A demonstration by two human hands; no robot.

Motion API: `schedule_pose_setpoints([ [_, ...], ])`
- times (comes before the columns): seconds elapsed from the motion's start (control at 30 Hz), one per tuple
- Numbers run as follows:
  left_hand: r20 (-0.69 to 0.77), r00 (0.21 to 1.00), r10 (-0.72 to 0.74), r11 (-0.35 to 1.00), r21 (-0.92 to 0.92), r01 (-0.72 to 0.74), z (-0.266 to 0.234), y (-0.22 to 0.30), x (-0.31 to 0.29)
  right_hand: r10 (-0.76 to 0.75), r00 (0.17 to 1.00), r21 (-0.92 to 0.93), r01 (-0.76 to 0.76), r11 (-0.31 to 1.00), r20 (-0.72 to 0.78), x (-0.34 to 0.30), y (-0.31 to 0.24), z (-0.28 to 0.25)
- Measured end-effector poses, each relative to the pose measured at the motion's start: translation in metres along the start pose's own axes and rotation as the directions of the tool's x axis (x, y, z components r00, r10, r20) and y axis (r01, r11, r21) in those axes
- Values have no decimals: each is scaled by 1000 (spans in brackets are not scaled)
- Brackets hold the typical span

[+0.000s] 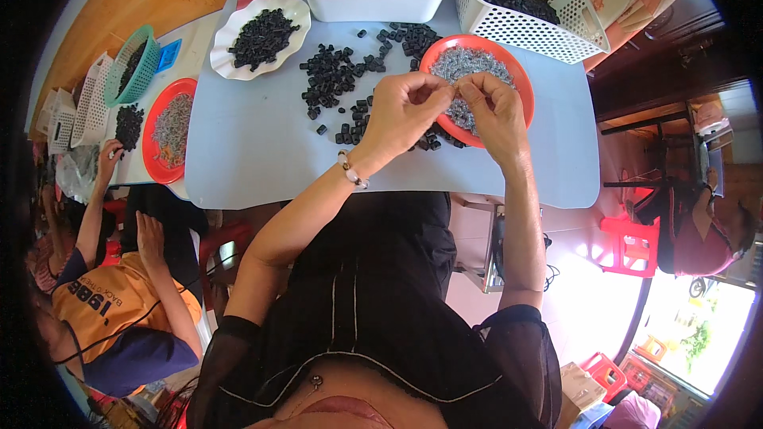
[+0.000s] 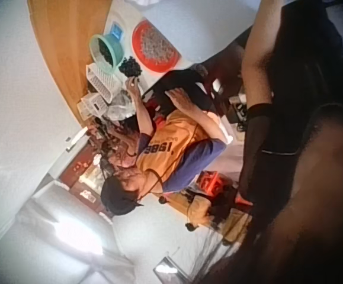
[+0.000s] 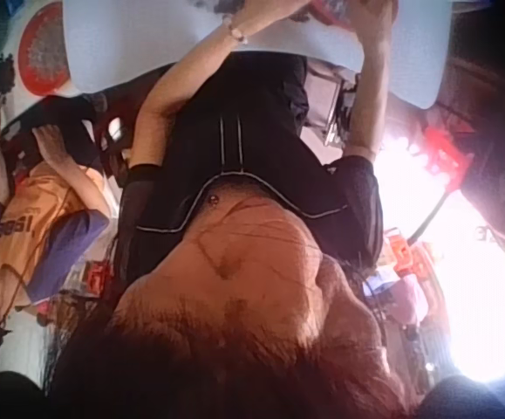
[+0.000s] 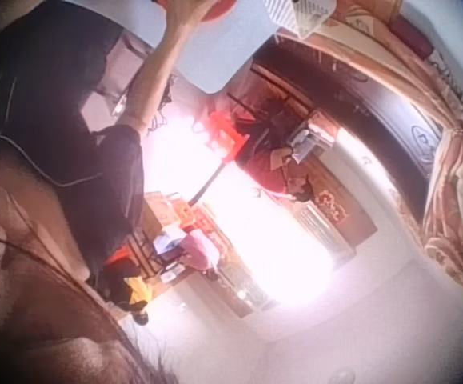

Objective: The person picks up a black plastic piece and a metal component by hand, fits the metal component into the black plastic piece, and places the assembled unit onto the table.

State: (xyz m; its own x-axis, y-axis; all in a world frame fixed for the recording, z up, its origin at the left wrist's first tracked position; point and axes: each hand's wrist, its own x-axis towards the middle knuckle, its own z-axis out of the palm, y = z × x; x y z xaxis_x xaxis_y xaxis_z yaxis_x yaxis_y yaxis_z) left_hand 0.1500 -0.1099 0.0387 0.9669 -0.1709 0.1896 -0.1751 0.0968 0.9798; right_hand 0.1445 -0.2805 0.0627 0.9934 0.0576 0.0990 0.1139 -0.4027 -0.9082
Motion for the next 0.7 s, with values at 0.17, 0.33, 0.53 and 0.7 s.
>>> schedule_pose_setpoints([
  [0.17,28,985,-171,966,-191,173,-7,-7,1,-50,997,-79,45,996,-56,2,1,-2],
  [0.33,38,985,-169,960,-221,174,-14,-9,-11,-72,997,59,71,996,14,-3,-11,5],
  [0.53,75,963,-258,858,-440,264,-30,-1,-40,-14,986,72,2,997,168,-14,-16,27],
  [0.7,134,919,-371,684,-630,368,-55,-5,-82,-91,989,88,81,993,120,-32,-28,53],
])
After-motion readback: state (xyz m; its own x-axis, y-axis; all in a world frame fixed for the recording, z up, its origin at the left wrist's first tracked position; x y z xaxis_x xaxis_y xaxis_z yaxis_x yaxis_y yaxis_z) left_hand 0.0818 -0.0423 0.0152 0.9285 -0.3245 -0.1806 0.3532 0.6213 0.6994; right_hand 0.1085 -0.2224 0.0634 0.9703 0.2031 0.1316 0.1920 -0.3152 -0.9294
